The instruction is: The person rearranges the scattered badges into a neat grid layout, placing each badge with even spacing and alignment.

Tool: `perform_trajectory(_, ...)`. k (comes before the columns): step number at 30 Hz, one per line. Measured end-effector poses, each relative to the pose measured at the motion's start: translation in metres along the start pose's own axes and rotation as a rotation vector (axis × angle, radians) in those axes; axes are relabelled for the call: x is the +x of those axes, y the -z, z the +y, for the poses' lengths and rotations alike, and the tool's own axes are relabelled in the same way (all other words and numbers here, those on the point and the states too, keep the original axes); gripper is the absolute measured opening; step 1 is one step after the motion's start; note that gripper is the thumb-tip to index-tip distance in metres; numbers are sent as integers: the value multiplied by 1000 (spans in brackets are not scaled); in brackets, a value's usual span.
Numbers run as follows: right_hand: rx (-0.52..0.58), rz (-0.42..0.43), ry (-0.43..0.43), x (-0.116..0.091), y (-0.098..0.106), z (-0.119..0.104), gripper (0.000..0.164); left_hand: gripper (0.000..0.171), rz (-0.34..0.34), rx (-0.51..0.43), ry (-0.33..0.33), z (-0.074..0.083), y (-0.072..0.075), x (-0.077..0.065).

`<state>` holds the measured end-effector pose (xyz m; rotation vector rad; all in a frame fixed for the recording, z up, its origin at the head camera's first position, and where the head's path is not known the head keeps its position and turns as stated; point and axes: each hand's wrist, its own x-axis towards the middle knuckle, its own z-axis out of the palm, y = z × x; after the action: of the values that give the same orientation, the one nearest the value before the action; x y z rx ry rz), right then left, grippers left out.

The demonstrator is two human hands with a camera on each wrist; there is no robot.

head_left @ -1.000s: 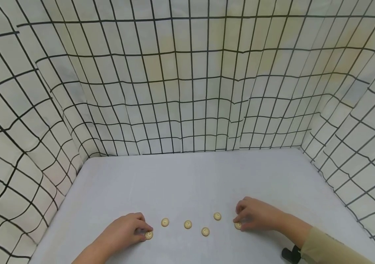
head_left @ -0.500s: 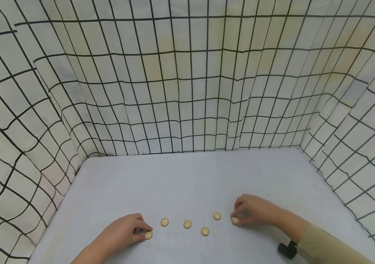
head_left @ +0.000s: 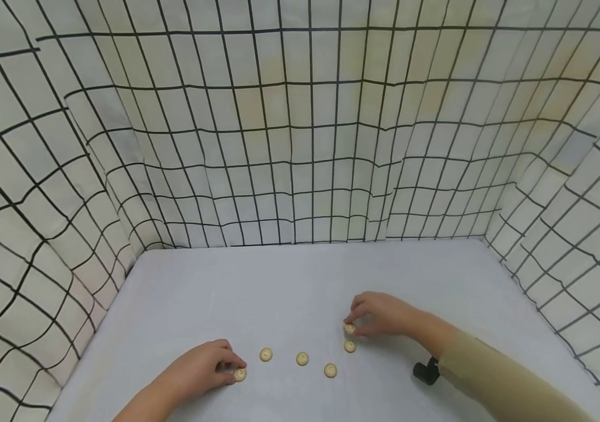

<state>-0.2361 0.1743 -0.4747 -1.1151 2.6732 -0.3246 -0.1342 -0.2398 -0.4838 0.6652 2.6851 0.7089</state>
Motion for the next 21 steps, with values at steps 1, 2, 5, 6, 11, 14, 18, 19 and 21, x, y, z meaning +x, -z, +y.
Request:
perform_trajectory(1, 2, 0, -1, 6, 1, -1, 29, 22, -2, -5, -1, 0, 1, 0)
perform_trajectory(2, 7, 1, -2, 12, 2, -2, 29, 22, -4, -8, -2, 0, 1, 0)
perform_trajectory(5, 24, -2, -8, 28, 5, -6, 27, 22, -13, -18, -4, -1, 2, 1)
perform_trajectory(6, 41, -2, -4, 33, 6, -7, 27, 22, -16, -19, -4, -1, 2, 1)
perform_trajectory(11, 84, -29, -3, 63, 7, -14, 27, 21, -37, -40, 6, -4, 2, 2)
perform_trajectory(14, 89, -39, -16, 83, 6, -19, 27, 21, -40, -63, 12, -5, 1, 1)
perform_trajectory(18, 100, -31, -32, 109, 4, -24, 26, 20, -32, -76, 18, -5, 1, 1)
perform_trajectory(19, 100, -27, -37, 114, 4, -25, 26, 20, -29, -76, 20, -4, 1, 1)
perform_trajectory(21, 107, -24, -39, 124, 4, -27, 25, 19, -27, -81, 28, -3, 1, 1)
